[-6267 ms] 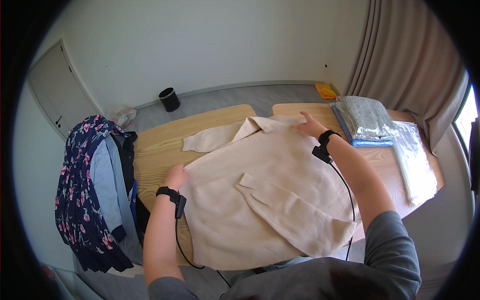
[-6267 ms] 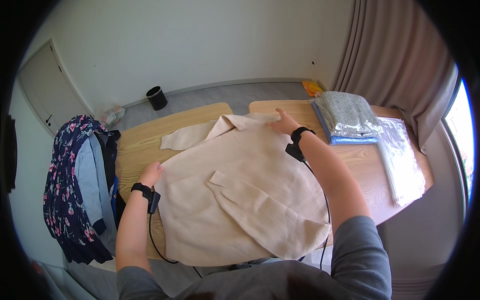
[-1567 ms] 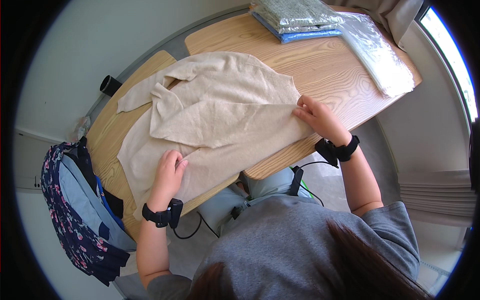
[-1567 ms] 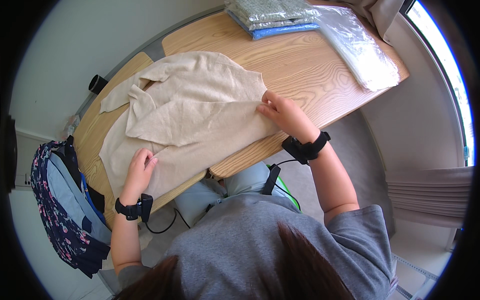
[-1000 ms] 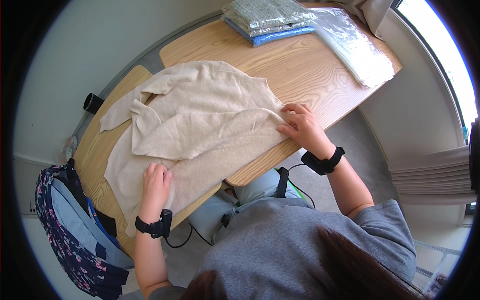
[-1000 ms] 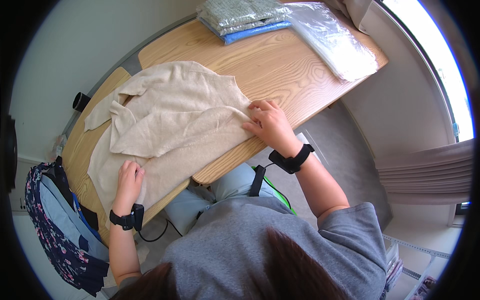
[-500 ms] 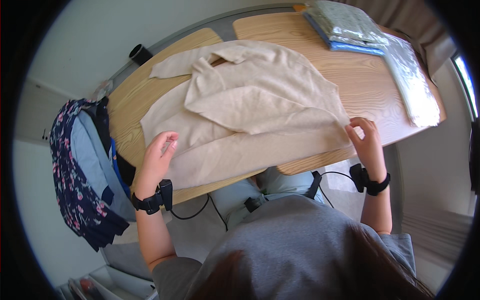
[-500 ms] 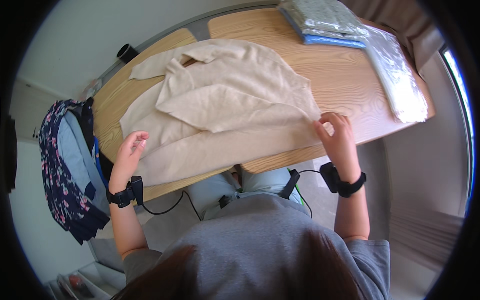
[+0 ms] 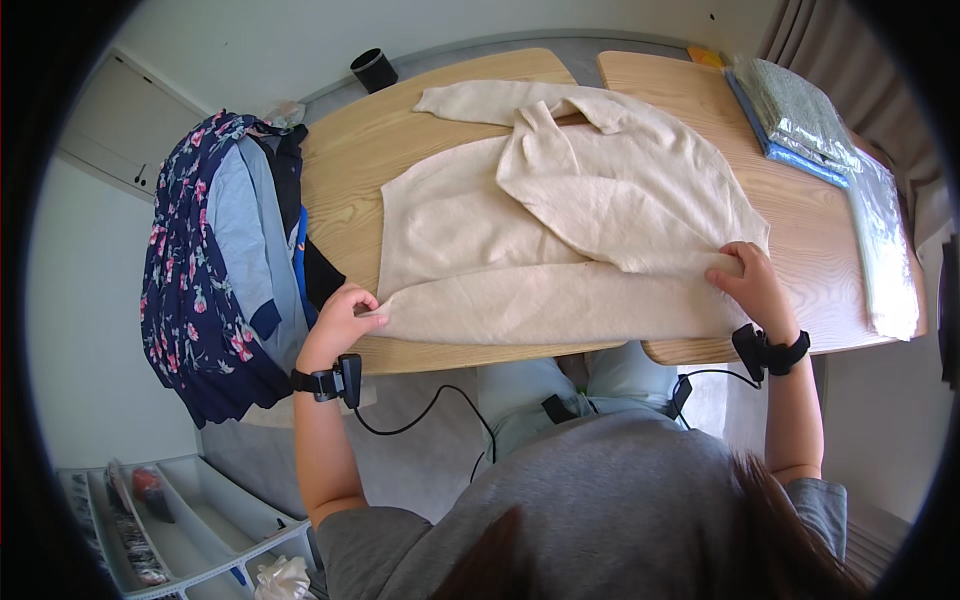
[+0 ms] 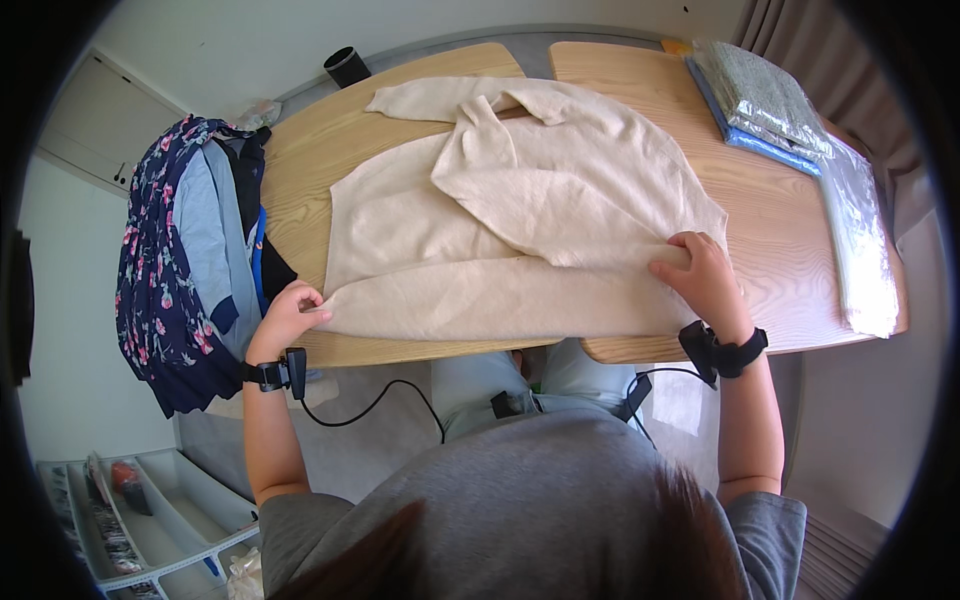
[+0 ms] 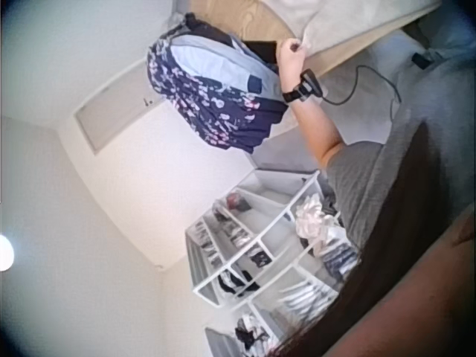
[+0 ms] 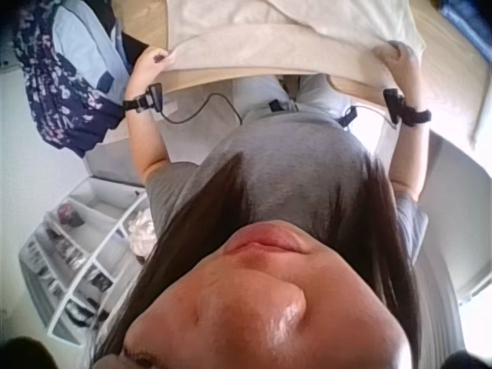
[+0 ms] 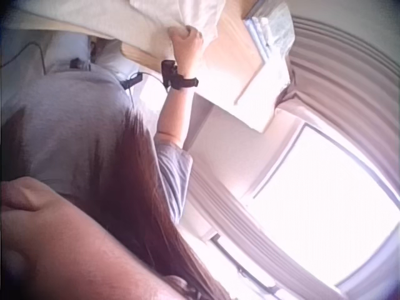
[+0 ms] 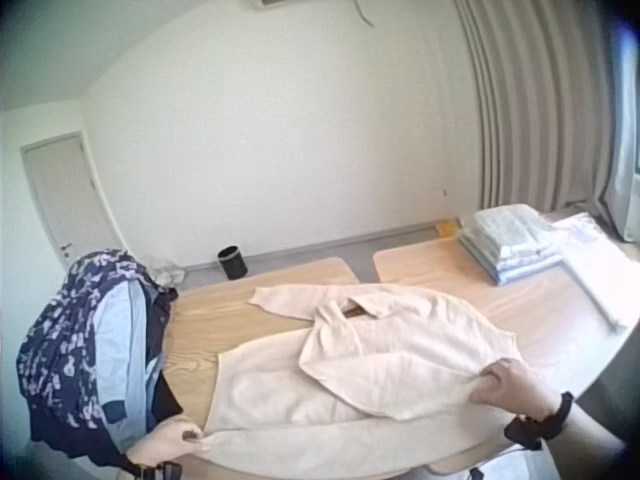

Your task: Folding a sequined skirt and a sweater and putting them in plastic bags.

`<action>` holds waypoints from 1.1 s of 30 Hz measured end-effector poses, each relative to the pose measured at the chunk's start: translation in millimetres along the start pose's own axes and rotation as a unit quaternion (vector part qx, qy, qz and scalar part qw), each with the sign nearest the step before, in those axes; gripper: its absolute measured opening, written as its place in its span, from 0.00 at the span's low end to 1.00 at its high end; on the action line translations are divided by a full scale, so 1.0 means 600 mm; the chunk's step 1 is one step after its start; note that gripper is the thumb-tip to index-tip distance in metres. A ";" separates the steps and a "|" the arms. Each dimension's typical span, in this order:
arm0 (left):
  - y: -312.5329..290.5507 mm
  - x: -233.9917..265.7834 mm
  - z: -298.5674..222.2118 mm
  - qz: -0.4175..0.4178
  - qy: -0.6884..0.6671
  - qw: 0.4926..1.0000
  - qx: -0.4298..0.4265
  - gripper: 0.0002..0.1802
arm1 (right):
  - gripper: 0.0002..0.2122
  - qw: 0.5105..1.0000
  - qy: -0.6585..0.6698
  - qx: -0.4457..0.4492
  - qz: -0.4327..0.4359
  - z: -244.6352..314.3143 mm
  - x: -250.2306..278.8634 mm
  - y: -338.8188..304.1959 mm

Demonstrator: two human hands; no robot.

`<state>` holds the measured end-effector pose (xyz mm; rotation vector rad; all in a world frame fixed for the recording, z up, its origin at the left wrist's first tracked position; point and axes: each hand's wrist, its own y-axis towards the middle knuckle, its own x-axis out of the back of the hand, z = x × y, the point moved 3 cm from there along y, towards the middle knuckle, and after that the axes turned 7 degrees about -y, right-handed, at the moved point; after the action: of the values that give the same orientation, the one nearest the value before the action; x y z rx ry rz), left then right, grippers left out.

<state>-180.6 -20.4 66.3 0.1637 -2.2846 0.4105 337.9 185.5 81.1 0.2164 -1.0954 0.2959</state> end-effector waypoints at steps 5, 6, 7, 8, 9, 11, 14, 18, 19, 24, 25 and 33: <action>-0.026 0.017 -0.022 0.019 -0.227 0.972 -0.057 0.11 | 0.12 0.981 0.155 -0.082 0.086 -0.018 0.003 -0.003; -0.029 0.015 -0.016 0.035 -0.343 0.938 0.019 0.11 | 0.12 0.981 0.154 -0.082 0.086 -0.021 0.004 -0.002; -0.023 0.013 -0.014 0.036 -0.343 0.938 0.019 0.11 | 0.11 0.979 0.173 -0.077 0.076 -0.024 0.006 -0.001; -0.016 0.013 -0.010 0.017 -0.335 0.942 -0.003 0.10 | 0.09 0.977 0.192 -0.070 0.067 -0.025 0.008 0.000; -0.007 0.013 -0.008 -0.002 -0.327 0.945 -0.026 0.09 | 0.09 0.977 0.192 -0.069 0.068 -0.026 0.009 0.000; 0.012 0.013 -0.012 -0.019 -0.286 0.957 -0.045 0.09 | 0.07 0.972 0.213 -0.083 0.061 -0.028 0.010 -0.001; 0.049 0.004 -0.009 0.004 -0.214 0.977 -0.003 0.09 | 0.08 0.971 0.217 -0.087 0.047 -0.029 0.009 -0.001; 0.053 0.005 -0.024 0.040 -0.231 0.971 0.042 0.16 | 0.08 0.973 0.210 -0.089 0.037 -0.035 0.004 -0.003; 0.054 0.007 -0.018 0.049 -0.266 0.963 0.019 0.19 | 0.08 0.972 0.214 -0.086 0.036 -0.038 0.002 -0.002; 0.051 0.000 0.017 0.039 -0.321 0.946 0.029 0.19 | 0.07 0.971 0.217 -0.089 0.045 -0.030 0.004 -0.002; 0.054 -0.002 0.023 0.029 -0.308 0.950 0.033 0.19 | 0.07 0.971 0.219 -0.088 0.041 -0.030 0.003 -0.003; 0.047 0.009 -0.038 -0.181 0.170 0.967 -0.061 0.27 | 0.14 0.983 0.172 0.020 -0.055 -0.045 0.025 -0.032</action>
<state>-175.7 14.1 77.9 0.4091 -1.8843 0.0944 373.7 177.8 82.1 0.2504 -0.7335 0.2444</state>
